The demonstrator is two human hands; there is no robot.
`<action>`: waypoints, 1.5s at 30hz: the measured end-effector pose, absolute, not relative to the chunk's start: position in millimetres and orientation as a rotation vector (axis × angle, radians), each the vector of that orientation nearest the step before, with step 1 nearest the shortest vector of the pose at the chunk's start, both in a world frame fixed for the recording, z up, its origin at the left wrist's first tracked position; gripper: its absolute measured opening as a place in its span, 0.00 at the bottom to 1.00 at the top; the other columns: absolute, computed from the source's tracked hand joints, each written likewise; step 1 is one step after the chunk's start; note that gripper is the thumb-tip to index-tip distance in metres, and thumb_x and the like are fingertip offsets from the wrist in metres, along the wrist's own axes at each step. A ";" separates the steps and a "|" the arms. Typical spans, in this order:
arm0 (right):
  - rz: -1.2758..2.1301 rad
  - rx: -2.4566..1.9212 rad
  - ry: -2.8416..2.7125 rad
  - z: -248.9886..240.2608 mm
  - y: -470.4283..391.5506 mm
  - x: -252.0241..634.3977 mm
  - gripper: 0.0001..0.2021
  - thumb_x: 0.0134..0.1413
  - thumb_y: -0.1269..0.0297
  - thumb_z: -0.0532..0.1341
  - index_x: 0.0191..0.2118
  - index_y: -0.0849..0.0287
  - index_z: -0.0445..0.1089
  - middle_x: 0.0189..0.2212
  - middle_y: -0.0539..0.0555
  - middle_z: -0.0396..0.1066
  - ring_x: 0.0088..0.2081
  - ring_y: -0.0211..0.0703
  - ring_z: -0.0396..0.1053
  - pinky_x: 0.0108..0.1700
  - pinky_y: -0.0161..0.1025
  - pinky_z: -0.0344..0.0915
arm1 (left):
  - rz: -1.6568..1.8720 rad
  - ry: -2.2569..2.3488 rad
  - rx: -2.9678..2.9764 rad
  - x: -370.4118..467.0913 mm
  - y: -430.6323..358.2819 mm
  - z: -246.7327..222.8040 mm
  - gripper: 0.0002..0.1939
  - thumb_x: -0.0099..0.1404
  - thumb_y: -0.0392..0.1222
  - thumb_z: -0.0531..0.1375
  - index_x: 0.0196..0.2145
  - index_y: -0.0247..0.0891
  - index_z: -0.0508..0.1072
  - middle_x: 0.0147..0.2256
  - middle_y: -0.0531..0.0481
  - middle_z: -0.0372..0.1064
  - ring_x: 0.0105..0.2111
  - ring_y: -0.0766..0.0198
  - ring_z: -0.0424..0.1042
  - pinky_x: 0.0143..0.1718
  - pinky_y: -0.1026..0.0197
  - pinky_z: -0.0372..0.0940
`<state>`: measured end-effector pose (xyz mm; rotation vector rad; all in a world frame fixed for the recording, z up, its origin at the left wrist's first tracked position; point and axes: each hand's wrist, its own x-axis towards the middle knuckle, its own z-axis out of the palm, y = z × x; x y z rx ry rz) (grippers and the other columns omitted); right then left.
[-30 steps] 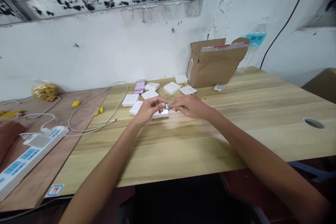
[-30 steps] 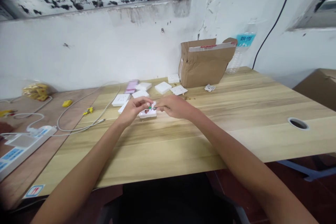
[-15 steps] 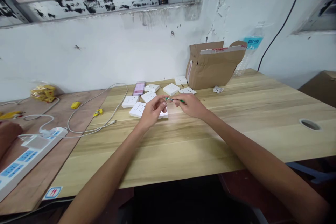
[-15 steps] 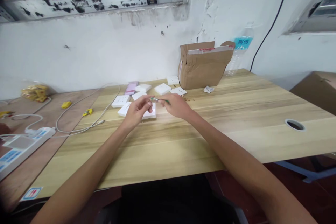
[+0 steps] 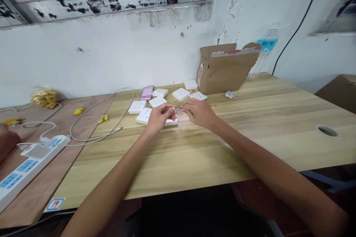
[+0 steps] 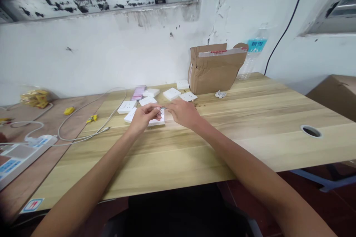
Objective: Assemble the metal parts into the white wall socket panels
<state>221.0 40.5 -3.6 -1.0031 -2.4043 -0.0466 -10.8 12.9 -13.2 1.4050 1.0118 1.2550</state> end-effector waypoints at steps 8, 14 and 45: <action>-0.192 -0.867 -2.479 -5.1 45.0 222.7 0.18 0.77 0.74 0.57 0.56 0.55 0.84 0.38 0.57 0.79 0.44 0.52 0.69 0.43 0.44 0.58 | 1.011 1.316 1.933 -16.8 7.0 -5.9 0.12 0.75 0.46 0.62 0.43 0.39 0.84 0.29 0.50 0.78 0.27 0.58 0.77 0.34 0.57 0.67; -0.175 -0.793 -2.472 -10.5 51.9 225.9 0.16 0.77 0.73 0.57 0.50 0.57 0.83 0.41 0.59 0.79 0.47 0.53 0.70 0.47 0.46 0.62 | 0.915 1.323 2.256 -13.1 5.0 -6.4 0.17 0.76 0.42 0.58 0.29 0.41 0.77 0.25 0.49 0.77 0.26 0.58 0.72 0.33 0.58 0.58; 1.471 -0.658 -2.092 16.1 60.2 242.2 0.15 0.71 0.50 0.65 0.37 0.55 0.68 0.32 0.48 0.65 0.29 0.38 0.54 0.32 0.39 0.51 | 0.639 0.794 1.773 -40.7 -1.2 19.7 0.18 0.73 0.56 0.68 0.38 0.39 0.87 0.24 0.49 0.71 0.22 0.64 0.65 0.25 0.60 0.61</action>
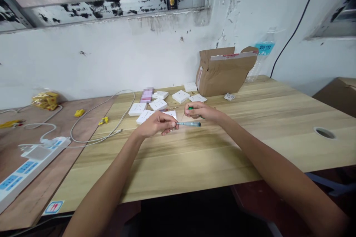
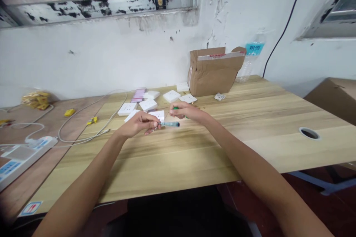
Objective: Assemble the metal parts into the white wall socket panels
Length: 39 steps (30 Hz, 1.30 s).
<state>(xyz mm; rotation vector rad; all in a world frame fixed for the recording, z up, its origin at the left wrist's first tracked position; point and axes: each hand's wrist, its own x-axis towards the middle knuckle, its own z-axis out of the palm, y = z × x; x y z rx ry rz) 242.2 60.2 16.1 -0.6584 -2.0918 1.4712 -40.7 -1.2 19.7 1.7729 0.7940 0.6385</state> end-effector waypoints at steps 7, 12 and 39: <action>0.640 -0.800 -2.443 47.0 35.2 245.8 0.12 0.74 0.57 0.60 0.36 0.55 0.69 0.28 0.47 0.67 0.31 0.41 0.61 0.37 0.40 0.54 | 0.746 1.168 2.403 -24.4 -1.2 13.7 0.16 0.70 0.38 0.59 0.26 0.41 0.81 0.22 0.51 0.70 0.22 0.62 0.62 0.29 0.58 0.53; 0.549 -0.819 -2.241 26.1 26.9 220.6 0.12 0.76 0.55 0.59 0.39 0.56 0.70 0.34 0.52 0.73 0.36 0.44 0.66 0.41 0.42 0.58 | 1.374 1.433 1.933 -33.4 10.9 11.9 0.13 0.72 0.47 0.64 0.35 0.40 0.85 0.24 0.50 0.73 0.24 0.62 0.68 0.30 0.58 0.59; 1.418 -0.883 -1.982 18.9 41.3 227.1 0.23 0.70 0.40 0.61 0.34 0.55 0.66 0.27 0.47 0.61 0.27 0.39 0.56 0.30 0.38 0.50 | 0.529 0.828 1.790 -43.6 2.0 21.4 0.18 0.70 0.55 0.68 0.36 0.35 0.85 0.23 0.50 0.71 0.20 0.66 0.64 0.25 0.61 0.60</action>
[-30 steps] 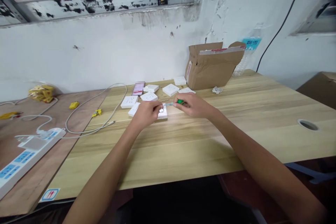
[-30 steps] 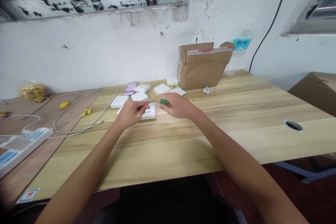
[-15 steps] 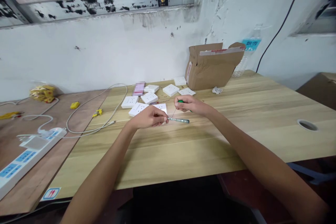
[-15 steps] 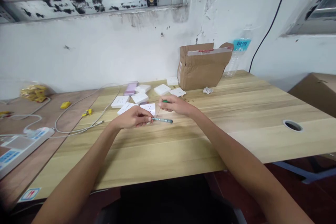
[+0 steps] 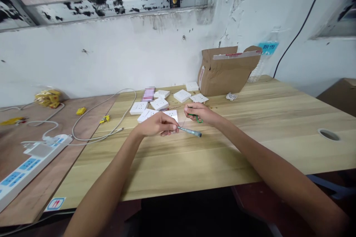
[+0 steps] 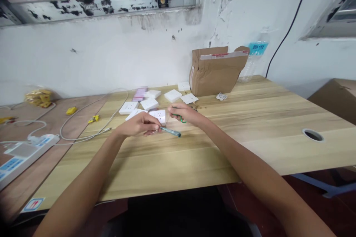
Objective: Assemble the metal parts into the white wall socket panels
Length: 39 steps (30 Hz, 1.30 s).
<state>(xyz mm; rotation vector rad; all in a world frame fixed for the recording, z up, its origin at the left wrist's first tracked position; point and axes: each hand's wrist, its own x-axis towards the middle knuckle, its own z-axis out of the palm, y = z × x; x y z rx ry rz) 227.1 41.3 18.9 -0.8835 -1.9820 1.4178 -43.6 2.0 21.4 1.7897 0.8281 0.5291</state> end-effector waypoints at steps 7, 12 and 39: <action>0.489 -1.015 -2.184 23.2 33.6 225.1 0.12 0.74 0.55 0.58 0.37 0.54 0.65 0.27 0.49 0.65 0.31 0.44 0.60 0.38 0.42 0.52 | 1.346 1.641 1.889 -36.2 17.7 7.2 0.11 0.70 0.44 0.63 0.33 0.39 0.85 0.23 0.52 0.74 0.25 0.61 0.71 0.32 0.60 0.63; 1.072 -0.873 -2.017 13.4 39.1 219.5 0.20 0.74 0.44 0.57 0.34 0.53 0.63 0.28 0.49 0.63 0.31 0.43 0.60 0.36 0.40 0.57 | 1.310 0.982 1.612 -40.8 8.1 14.6 0.18 0.69 0.58 0.69 0.37 0.38 0.83 0.23 0.51 0.71 0.20 0.65 0.65 0.25 0.60 0.61; 0.749 -0.952 -2.222 24.6 26.5 218.5 0.18 0.75 0.52 0.55 0.32 0.55 0.64 0.26 0.49 0.63 0.32 0.44 0.61 0.39 0.42 0.53 | 1.480 1.375 1.577 -52.1 23.8 10.9 0.14 0.67 0.51 0.69 0.34 0.37 0.84 0.23 0.52 0.72 0.22 0.66 0.68 0.27 0.63 0.63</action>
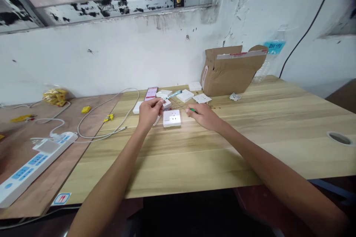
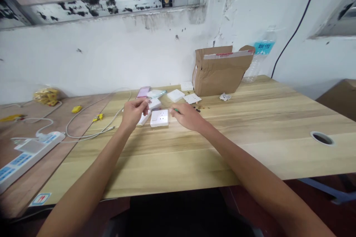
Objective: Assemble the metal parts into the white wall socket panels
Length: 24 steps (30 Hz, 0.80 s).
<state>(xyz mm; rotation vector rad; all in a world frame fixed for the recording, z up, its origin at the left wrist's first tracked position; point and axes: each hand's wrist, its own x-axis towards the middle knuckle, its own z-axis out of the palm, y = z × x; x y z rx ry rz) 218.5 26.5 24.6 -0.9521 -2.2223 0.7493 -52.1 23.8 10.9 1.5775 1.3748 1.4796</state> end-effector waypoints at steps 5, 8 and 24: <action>1.193 -0.888 -2.061 21.1 33.8 220.9 0.22 0.73 0.46 0.56 0.30 0.54 0.60 0.26 0.47 0.58 0.29 0.41 0.56 0.35 0.40 0.53 | 0.726 0.726 1.611 -51.6 6.0 18.9 0.22 0.64 0.60 0.75 0.35 0.34 0.85 0.23 0.47 0.74 0.18 0.65 0.66 0.22 0.60 0.62; 1.031 -0.895 -2.146 28.0 36.6 230.4 0.22 0.75 0.47 0.56 0.30 0.54 0.61 0.26 0.48 0.60 0.31 0.42 0.59 0.37 0.41 0.54 | 0.396 0.835 1.777 -39.7 2.3 16.7 0.15 0.68 0.52 0.70 0.35 0.35 0.86 0.24 0.48 0.75 0.20 0.63 0.70 0.26 0.60 0.65; 1.187 -0.838 -2.197 26.6 34.4 226.1 0.23 0.74 0.42 0.57 0.32 0.54 0.62 0.28 0.47 0.59 0.30 0.41 0.58 0.33 0.39 0.56 | 0.384 0.788 1.732 -40.8 3.0 17.0 0.18 0.68 0.55 0.72 0.36 0.35 0.87 0.23 0.48 0.74 0.19 0.65 0.67 0.24 0.62 0.63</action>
